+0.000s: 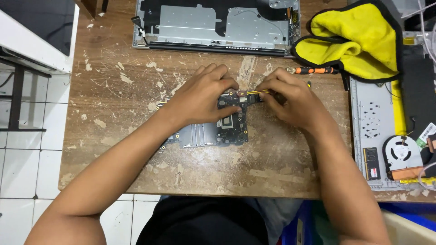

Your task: The person is unscrewing components and disconnecting a cable from a laptop motherboard on a repair bench.

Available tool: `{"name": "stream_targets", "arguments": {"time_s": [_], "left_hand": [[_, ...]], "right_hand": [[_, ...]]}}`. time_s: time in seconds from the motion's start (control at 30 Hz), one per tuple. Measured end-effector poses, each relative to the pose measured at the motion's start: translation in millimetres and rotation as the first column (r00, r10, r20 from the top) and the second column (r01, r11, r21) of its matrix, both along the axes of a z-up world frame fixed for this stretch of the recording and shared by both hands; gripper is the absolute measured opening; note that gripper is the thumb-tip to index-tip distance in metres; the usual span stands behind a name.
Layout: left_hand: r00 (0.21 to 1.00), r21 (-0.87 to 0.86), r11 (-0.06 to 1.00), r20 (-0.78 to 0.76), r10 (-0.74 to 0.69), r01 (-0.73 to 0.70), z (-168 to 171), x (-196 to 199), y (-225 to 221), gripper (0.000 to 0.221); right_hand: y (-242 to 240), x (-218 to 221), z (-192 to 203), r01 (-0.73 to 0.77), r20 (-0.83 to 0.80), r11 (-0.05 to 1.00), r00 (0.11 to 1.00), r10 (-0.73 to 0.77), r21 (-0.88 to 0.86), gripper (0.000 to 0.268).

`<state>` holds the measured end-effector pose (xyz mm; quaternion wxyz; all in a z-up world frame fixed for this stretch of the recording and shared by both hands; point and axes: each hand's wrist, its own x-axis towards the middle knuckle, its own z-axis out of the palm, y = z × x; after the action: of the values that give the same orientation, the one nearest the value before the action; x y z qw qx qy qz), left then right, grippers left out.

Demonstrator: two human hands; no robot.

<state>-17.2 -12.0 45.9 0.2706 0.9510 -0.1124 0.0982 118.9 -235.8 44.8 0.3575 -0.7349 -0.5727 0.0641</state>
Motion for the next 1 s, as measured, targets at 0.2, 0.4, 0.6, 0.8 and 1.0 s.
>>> {"name": "stream_targets", "arguments": {"time_s": [0.2,0.4,0.6,0.8,1.0], "left_hand": [[0.995,-0.067,0.998,-0.093,-0.019,0.013,7,5,-2,0.045],[0.993,-0.22,0.975,-0.104,-0.06,0.036,-1,3,8,0.04],[0.989,-0.264,0.964,-0.13,-0.066,0.03,-3,4,14,0.036],[0.987,-0.282,0.959,-0.139,-0.079,0.037,3,6,13,0.036],[0.981,-0.316,0.948,-0.177,-0.084,0.025,-6,7,15,0.038]], "right_hand": [[-6,8,-1,0.004,0.061,1.0,0.998,-0.004,0.011,0.01],[-8,6,1,0.011,0.082,1.0,0.997,-0.01,-0.014,0.009],[-1,7,-5,0.031,0.131,0.998,0.991,-0.023,-0.058,0.01],[-2,9,-3,-0.011,0.13,0.999,0.991,0.018,-0.052,0.011],[2,7,-12,-0.049,0.166,0.999,0.985,0.05,-0.009,0.012]]}}
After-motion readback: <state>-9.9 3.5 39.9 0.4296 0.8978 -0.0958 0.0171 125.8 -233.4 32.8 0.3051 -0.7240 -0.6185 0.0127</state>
